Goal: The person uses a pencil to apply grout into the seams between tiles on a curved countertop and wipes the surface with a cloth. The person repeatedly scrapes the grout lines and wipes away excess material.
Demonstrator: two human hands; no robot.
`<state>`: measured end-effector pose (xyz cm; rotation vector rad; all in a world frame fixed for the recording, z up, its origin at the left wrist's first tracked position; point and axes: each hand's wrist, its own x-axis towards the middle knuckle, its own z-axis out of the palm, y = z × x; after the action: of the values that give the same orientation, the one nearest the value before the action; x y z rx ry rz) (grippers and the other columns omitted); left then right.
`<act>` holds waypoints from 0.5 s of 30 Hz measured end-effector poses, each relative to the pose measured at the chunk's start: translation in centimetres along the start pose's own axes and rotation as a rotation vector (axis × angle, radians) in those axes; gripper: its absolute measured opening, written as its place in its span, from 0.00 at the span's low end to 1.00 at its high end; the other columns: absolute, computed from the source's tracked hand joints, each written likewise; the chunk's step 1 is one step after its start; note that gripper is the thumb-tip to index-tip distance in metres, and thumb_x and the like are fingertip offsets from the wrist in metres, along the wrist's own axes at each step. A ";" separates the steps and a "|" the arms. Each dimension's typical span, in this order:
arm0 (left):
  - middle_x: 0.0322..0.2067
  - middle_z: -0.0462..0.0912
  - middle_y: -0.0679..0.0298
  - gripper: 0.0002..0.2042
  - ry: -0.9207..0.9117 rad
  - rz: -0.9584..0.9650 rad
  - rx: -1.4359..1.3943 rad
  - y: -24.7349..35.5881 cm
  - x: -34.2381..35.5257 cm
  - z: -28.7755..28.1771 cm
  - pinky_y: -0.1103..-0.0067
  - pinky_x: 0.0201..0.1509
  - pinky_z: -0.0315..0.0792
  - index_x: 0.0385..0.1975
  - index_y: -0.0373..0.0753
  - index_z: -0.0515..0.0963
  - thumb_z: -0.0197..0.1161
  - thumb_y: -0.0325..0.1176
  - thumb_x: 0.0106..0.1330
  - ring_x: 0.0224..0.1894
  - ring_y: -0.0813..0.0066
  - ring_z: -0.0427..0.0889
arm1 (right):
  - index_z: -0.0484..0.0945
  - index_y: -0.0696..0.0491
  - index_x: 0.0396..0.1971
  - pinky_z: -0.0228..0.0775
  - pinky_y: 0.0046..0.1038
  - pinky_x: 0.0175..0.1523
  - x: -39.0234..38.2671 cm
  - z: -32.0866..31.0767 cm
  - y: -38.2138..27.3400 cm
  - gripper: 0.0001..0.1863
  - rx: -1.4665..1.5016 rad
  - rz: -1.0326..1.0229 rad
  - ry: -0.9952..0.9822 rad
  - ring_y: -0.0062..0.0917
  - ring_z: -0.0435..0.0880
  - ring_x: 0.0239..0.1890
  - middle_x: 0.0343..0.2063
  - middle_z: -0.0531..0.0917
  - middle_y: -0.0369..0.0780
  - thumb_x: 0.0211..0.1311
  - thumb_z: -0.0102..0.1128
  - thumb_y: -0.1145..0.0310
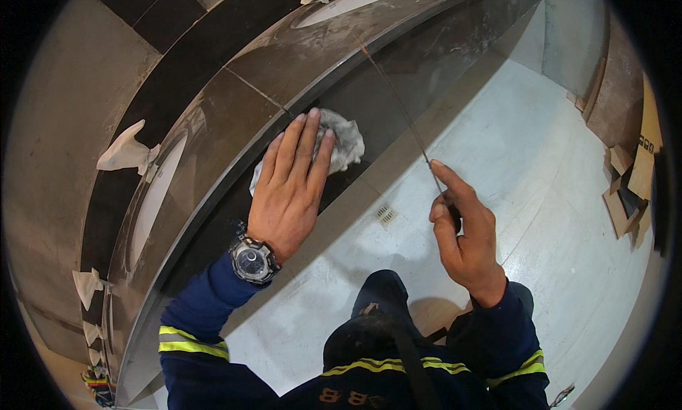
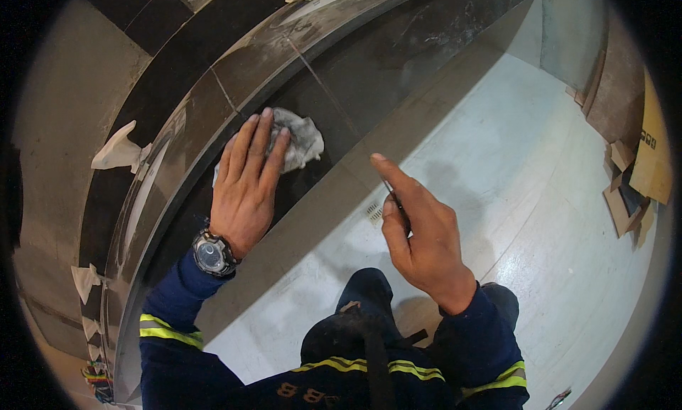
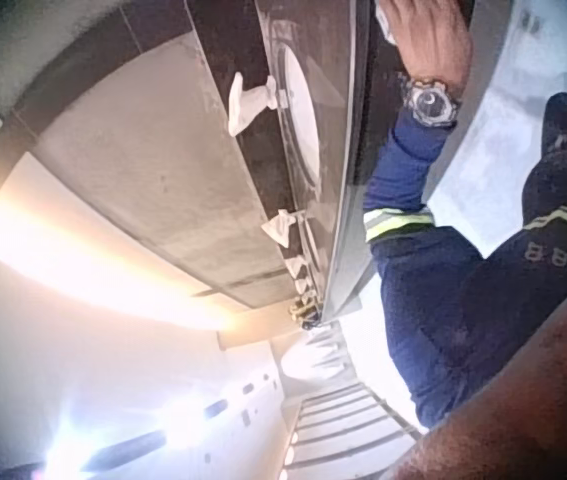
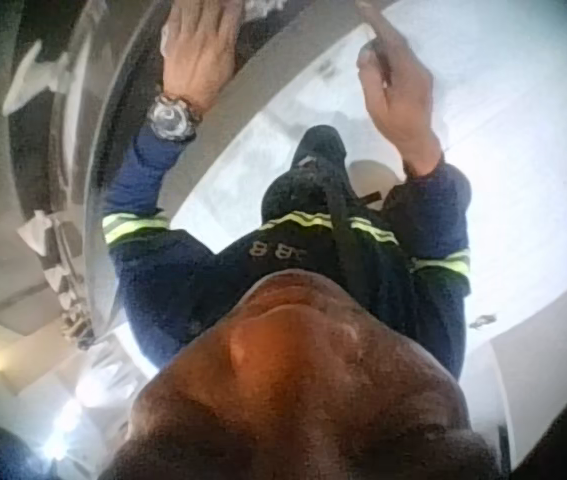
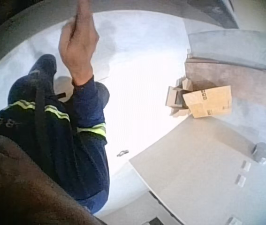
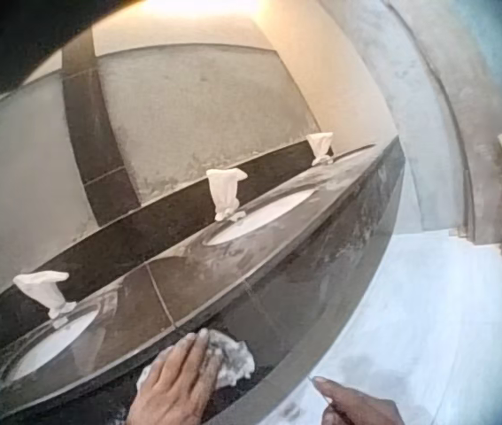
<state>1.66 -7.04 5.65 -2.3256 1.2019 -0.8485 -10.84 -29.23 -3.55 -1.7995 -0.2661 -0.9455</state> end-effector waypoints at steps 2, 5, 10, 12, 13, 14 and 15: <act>0.76 0.57 0.50 0.29 0.031 -0.068 -0.019 0.9 1.3 0.3 0.61 0.81 0.52 0.70 0.38 0.68 0.55 0.25 0.66 0.79 0.55 0.55 | 0.71 0.57 0.68 0.64 0.23 0.27 0.1 0.6 -0.2 0.29 0.017 0.013 -0.019 0.17 0.71 0.21 0.28 0.80 0.40 0.66 0.52 0.83; 0.75 0.59 0.49 0.28 0.110 -0.027 -0.045 1.5 4.3 1.4 0.62 0.81 0.53 0.69 0.34 0.68 0.54 0.25 0.66 0.79 0.55 0.56 | 0.70 0.56 0.69 0.65 0.23 0.28 0.6 0.8 -0.3 0.29 0.024 -0.022 0.011 0.16 0.71 0.22 0.28 0.80 0.39 0.66 0.52 0.83; 0.72 0.64 0.45 0.26 0.443 0.141 -0.239 2.6 13.6 4.7 0.63 0.79 0.56 0.65 0.29 0.71 0.57 0.25 0.64 0.76 0.52 0.61 | 0.68 0.56 0.70 0.64 0.22 0.30 0.8 -0.2 0.9 0.30 -0.022 -0.032 0.145 0.16 0.70 0.23 0.25 0.77 0.36 0.67 0.50 0.82; 0.69 0.67 0.43 0.26 0.453 0.129 -0.108 3.7 16.9 5.8 0.62 0.79 0.57 0.63 0.28 0.71 0.58 0.25 0.63 0.74 0.51 0.63 | 0.67 0.56 0.70 0.63 0.22 0.31 0.9 -0.8 0.8 0.30 -0.025 0.032 0.177 0.15 0.69 0.23 0.24 0.76 0.35 0.67 0.50 0.82; 0.68 0.69 0.42 0.25 0.460 0.124 -0.040 4.1 17.8 6.1 0.62 0.79 0.57 0.62 0.27 0.72 0.59 0.25 0.63 0.73 0.50 0.65 | 0.67 0.56 0.71 0.62 0.21 0.31 1.0 -0.9 0.8 0.30 -0.002 0.028 0.197 0.15 0.69 0.24 0.23 0.74 0.34 0.68 0.50 0.81; 0.69 0.68 0.43 0.26 0.456 0.140 -0.065 4.0 17.5 6.5 0.62 0.79 0.56 0.63 0.27 0.71 0.58 0.26 0.63 0.74 0.51 0.64 | 0.67 0.55 0.71 0.62 0.21 0.31 1.2 -0.9 0.5 0.30 0.001 0.024 0.196 0.15 0.69 0.24 0.23 0.74 0.34 0.68 0.50 0.81; 0.69 0.68 0.43 0.26 0.452 0.167 -0.104 4.3 16.9 7.1 0.62 0.80 0.54 0.64 0.28 0.70 0.58 0.27 0.64 0.75 0.51 0.63 | 0.67 0.55 0.71 0.62 0.21 0.31 1.1 -1.2 0.5 0.30 -0.007 0.032 0.202 0.15 0.69 0.24 0.23 0.74 0.34 0.69 0.49 0.81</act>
<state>11.49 -22.95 3.54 -2.1341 1.6297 -1.3234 -10.41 -30.76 -2.97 -1.6939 -0.1063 -1.0975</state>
